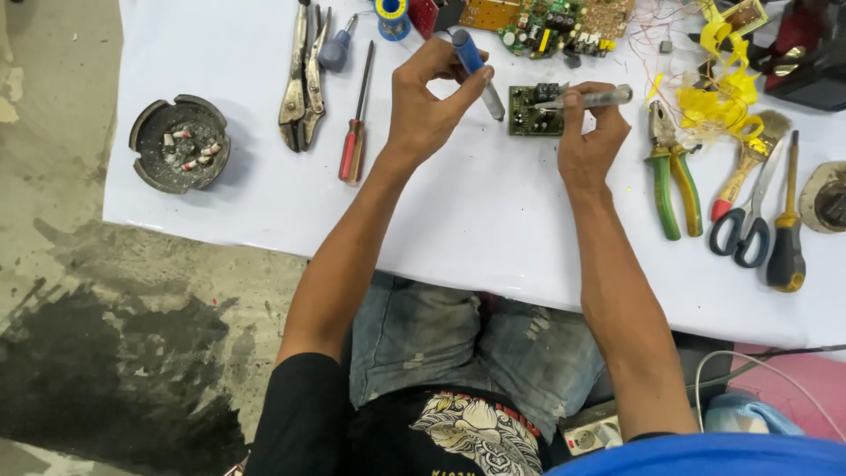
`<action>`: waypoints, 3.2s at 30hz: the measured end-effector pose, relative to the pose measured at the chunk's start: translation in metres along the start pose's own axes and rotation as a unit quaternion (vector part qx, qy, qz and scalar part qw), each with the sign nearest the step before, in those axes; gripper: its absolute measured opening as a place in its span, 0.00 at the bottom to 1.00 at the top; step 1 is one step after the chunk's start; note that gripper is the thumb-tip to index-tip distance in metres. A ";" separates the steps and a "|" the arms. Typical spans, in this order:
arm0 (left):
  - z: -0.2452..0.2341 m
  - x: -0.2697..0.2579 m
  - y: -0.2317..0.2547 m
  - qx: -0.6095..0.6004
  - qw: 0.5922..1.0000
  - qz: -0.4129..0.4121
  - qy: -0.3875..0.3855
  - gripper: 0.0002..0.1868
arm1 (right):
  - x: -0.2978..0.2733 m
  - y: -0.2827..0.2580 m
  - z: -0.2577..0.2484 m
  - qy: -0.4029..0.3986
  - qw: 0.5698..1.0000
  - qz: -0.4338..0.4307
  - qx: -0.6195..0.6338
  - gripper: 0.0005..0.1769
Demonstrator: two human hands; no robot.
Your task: The person uses a soldering iron and solder wire to solder components on a small green circuit board. They repeatedly apply heat and solder to specific points on the board while holding it steady with the other hand.
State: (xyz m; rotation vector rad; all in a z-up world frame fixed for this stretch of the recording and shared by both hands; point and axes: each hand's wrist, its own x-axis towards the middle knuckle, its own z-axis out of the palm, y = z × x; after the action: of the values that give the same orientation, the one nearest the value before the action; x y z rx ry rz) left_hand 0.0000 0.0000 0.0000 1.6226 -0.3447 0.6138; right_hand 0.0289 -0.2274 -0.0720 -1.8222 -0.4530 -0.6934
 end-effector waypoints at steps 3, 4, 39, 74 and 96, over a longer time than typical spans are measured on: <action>0.013 -0.003 -0.012 -0.012 0.999 -0.006 0.044 0.06 | -0.001 0.001 0.001 -0.012 1.000 0.016 -0.012 0.11; 0.015 -0.006 -0.016 -0.011 0.999 -0.007 0.043 0.06 | -0.001 0.000 0.001 -0.011 1.000 0.017 -0.011 0.11; 0.070 -0.038 -0.074 -0.030 0.997 0.020 0.061 0.26 | -0.001 0.003 0.005 -0.013 0.999 -0.002 -0.030 0.07; 0.074 -0.040 -0.079 0.027 0.994 0.077 0.069 0.25 | 0.000 -0.003 0.014 -0.022 0.985 -0.075 -0.156 0.06; 0.072 -0.052 -0.072 0.015 0.994 0.065 0.084 0.20 | 0.007 -0.032 0.002 0.008 0.989 -0.001 -0.147 0.07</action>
State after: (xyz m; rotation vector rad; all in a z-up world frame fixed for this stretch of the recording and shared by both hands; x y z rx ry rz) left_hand 0.0108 -0.0660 -0.0925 1.5741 -0.3199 0.8516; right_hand 0.0149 -0.2146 -0.0452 -2.0905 -0.3571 -0.8089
